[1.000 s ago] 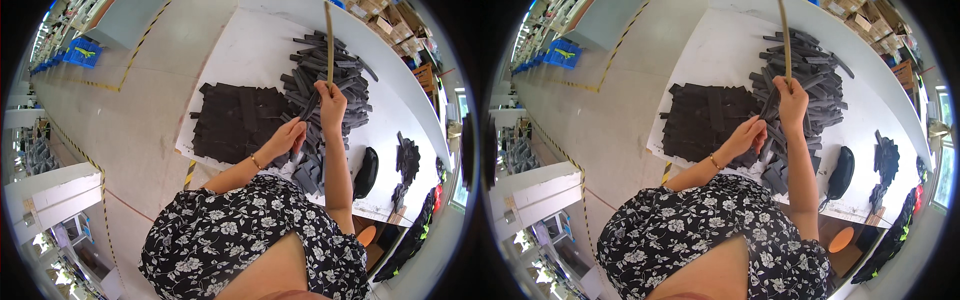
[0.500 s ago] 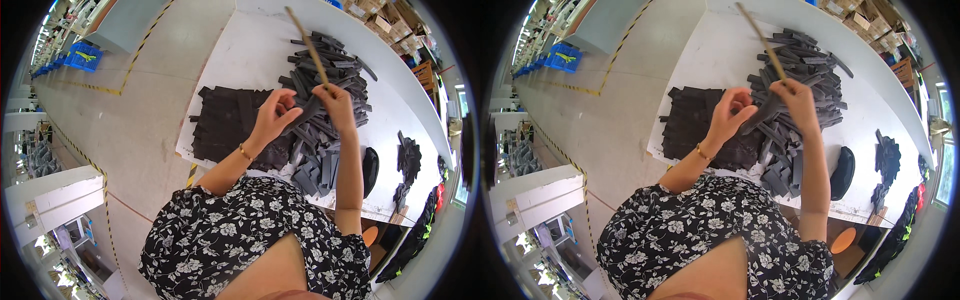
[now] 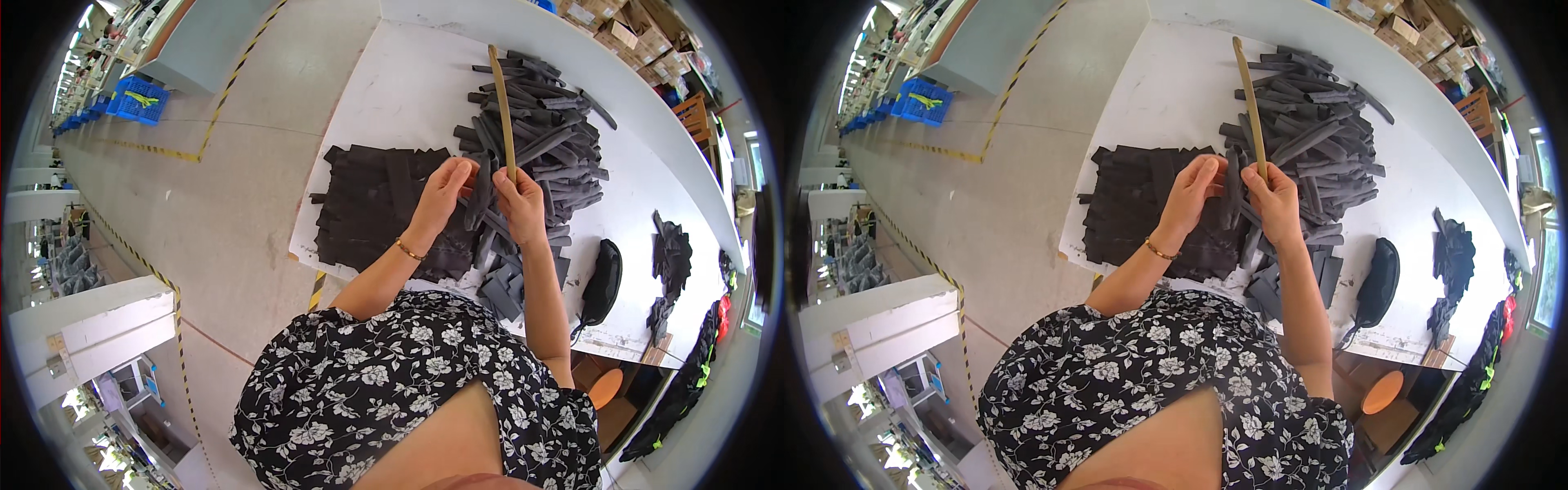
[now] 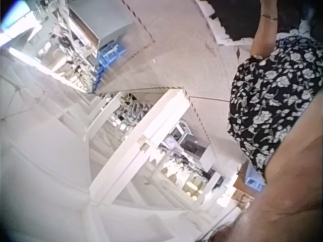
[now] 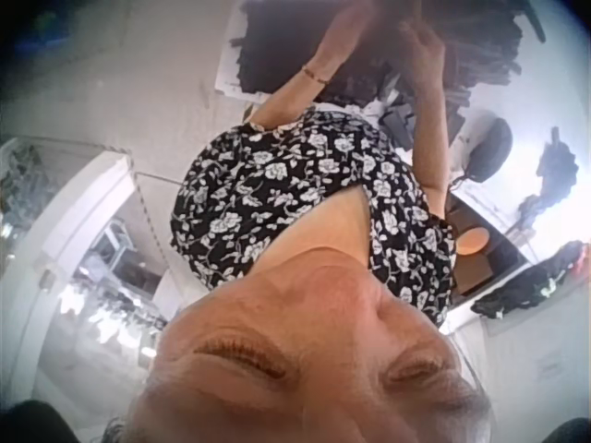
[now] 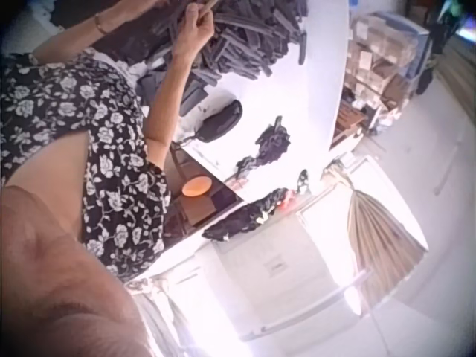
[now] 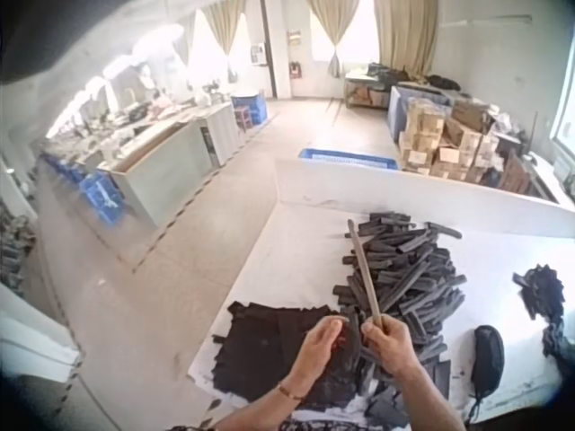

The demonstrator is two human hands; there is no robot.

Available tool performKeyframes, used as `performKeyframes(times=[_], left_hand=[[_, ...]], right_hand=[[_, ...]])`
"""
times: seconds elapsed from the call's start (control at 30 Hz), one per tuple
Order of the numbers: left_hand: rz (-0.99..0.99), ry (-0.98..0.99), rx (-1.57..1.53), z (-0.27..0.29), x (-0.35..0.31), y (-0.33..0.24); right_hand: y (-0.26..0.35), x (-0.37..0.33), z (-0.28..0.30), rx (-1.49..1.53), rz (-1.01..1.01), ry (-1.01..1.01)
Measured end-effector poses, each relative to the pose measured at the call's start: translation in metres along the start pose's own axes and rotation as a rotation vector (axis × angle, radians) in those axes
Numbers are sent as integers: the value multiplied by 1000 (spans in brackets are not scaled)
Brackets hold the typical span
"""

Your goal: The person inserts a thin wooden stick into a slot on a dark foam piece and then places the assembled unit onto a growing pile on the table. This repetitive assembly process continues throughout the video, with the person handling the foam pieces and sticks one at a time.

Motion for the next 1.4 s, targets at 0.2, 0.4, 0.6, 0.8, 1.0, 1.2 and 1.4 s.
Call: performKeyframes(times=[0.2,0.4,0.6,0.8,1.0,1.2,1.4], left_hand=[[-194,-63,21,5,10,1],[-135,-104,165,-1,3,8],[-136,-23,42,-19,-7,5],[349,474,343,21,-58,73],[-142,-659,1022,143,-34,62],[61,-664,1238,199,2,71],[58,-768,190,185,6,53]], right_hand=[[3,-8,-18,80,-6,73],[6,-8,-18,-77,60,-33],[13,-6,-21,-72,68,-166],[56,37,50,-68,159,-665],[54,33,108,-619,249,-570],[-58,-27,44,-703,-15,-90],[-73,-81,39,-702,-13,67]])
Point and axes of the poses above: each hand's wrist, its own x-axis towards the middle knuckle, its own z-axis out of the back of the hand, y = z × x, the point moved 3 cm from there along x, towards the middle knuckle, and after that the axes turned 9 degrees about -x, right-handed, at the moved point
